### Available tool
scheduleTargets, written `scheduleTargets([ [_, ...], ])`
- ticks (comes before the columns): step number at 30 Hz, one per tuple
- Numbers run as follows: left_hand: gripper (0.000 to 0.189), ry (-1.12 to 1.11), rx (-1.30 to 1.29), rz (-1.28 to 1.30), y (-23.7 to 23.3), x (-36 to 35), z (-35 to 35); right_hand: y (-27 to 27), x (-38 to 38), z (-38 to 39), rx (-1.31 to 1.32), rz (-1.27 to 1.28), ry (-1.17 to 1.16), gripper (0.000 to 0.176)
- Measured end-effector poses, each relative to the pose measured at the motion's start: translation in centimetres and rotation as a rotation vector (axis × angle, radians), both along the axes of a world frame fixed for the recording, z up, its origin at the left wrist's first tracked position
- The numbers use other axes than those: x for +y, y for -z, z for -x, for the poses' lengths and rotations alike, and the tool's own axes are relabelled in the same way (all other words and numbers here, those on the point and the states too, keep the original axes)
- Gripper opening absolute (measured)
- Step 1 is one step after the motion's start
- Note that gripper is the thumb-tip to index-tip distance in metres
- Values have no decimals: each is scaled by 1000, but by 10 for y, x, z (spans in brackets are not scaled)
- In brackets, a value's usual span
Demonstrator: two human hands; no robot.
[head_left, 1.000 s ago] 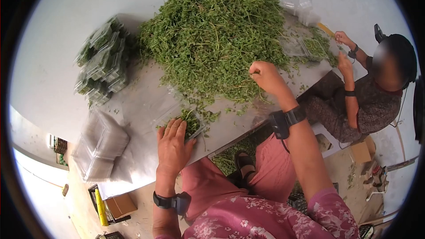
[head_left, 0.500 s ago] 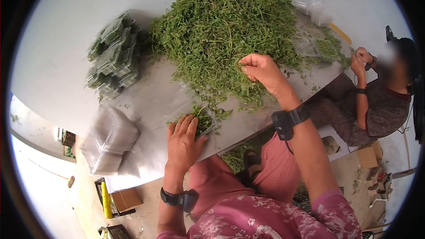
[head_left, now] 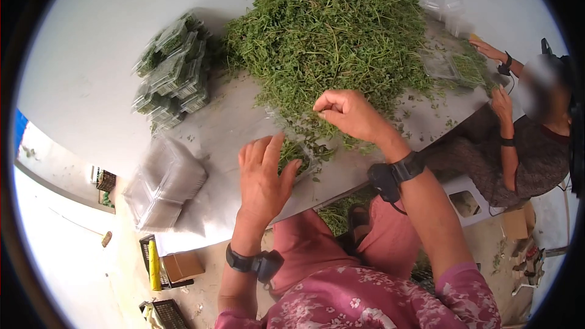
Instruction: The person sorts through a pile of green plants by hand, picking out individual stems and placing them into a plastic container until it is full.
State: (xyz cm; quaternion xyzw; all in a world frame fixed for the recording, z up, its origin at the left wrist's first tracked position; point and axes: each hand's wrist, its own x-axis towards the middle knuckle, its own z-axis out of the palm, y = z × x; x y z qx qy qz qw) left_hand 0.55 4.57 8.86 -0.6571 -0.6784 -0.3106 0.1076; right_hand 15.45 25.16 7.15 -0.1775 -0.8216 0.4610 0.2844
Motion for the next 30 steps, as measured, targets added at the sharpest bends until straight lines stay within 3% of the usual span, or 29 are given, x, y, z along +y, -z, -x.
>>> scheduleTargets([
  [8, 21, 67, -39, -100, 2, 39, -6, -1, -17, 10, 16, -156, -84, 13],
  [14, 6, -45, -351, -154, 23, 37, 5, -5, -3, -2, 13, -2, -1, 9],
  [20, 7, 3, -862, -181, 27, 30, 10, -1, 2, -6, 40, -37, 74, 14],
  [24, 8, -38, -874, -203, 27, 28, 11, -1, -1, -5, 34, -67, 89, 17],
  [30, 7, 17, -966, -227, 30, 22, 15, -5, 4, -6, 60, 159, -78, 21],
])
